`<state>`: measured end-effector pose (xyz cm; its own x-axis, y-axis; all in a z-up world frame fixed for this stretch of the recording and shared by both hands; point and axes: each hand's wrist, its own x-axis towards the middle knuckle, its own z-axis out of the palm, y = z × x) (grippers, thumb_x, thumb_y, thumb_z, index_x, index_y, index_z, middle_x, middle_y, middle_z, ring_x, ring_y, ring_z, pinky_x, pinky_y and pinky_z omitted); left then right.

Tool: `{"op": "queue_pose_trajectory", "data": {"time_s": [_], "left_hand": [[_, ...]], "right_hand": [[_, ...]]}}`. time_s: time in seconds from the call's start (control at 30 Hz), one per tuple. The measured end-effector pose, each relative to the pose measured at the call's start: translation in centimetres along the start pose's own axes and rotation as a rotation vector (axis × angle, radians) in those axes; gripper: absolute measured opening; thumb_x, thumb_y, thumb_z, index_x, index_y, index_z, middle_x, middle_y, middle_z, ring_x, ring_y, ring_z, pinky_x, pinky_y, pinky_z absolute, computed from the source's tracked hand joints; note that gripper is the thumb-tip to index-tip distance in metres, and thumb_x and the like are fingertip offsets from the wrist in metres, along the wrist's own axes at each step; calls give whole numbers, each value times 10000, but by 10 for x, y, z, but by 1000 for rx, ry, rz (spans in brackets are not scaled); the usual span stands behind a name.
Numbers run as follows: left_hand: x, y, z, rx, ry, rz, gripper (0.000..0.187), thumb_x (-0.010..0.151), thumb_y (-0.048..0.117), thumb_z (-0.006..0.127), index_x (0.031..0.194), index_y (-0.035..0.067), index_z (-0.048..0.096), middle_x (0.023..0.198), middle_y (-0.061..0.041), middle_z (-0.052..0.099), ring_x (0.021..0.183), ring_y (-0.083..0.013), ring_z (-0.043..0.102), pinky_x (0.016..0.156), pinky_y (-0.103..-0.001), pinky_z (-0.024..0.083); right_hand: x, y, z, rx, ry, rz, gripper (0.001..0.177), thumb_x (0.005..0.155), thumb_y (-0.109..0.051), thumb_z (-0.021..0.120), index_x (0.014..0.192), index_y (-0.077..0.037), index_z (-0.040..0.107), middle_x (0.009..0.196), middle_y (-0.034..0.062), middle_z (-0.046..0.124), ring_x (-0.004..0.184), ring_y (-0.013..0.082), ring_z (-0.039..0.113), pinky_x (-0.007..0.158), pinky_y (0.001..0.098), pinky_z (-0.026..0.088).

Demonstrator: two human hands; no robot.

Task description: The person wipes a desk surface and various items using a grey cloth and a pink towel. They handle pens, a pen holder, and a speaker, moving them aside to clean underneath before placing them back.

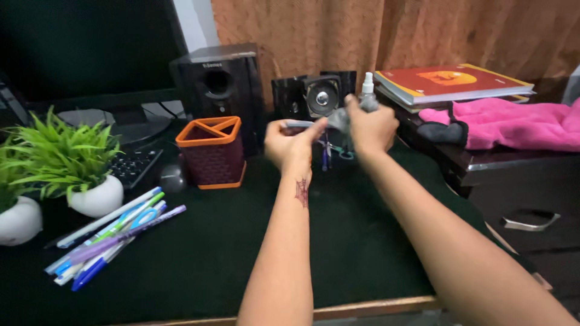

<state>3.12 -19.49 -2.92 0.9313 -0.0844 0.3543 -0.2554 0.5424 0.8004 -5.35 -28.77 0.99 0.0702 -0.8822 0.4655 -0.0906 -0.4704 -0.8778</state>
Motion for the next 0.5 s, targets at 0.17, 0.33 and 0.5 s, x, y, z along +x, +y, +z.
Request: {"op": "queue_pose_trajectory", "data": {"time_s": [0.17,0.33,0.5], "left_hand": [[61,-44,-11,-507,-21,-86,663,817,-34,737,1381,64,403,924,-146,692,737,-194,665,667,-307,553],[80,-57,-28,-581,-191,-440,674,1008,202,472,1587,208,126,1179,-188,727,912,-246,700,729,-332,530],[100,-83,-38,-1091,-231,-542,674,1071,369,370,1499,-152,372,1283,-316,666,1154,-380,689,973,-472,580]], "right_hand": [[-64,-13,15,201,-336,-104,379,774,-412,812,884,-51,785,779,130,781,692,178,755,678,352,575],[-73,-20,15,320,-561,-28,346,776,-389,826,817,-48,785,775,67,766,672,100,635,644,323,527],[-46,-20,13,583,-238,-123,406,926,-426,761,993,-27,734,894,87,748,775,130,656,726,318,547]]}}
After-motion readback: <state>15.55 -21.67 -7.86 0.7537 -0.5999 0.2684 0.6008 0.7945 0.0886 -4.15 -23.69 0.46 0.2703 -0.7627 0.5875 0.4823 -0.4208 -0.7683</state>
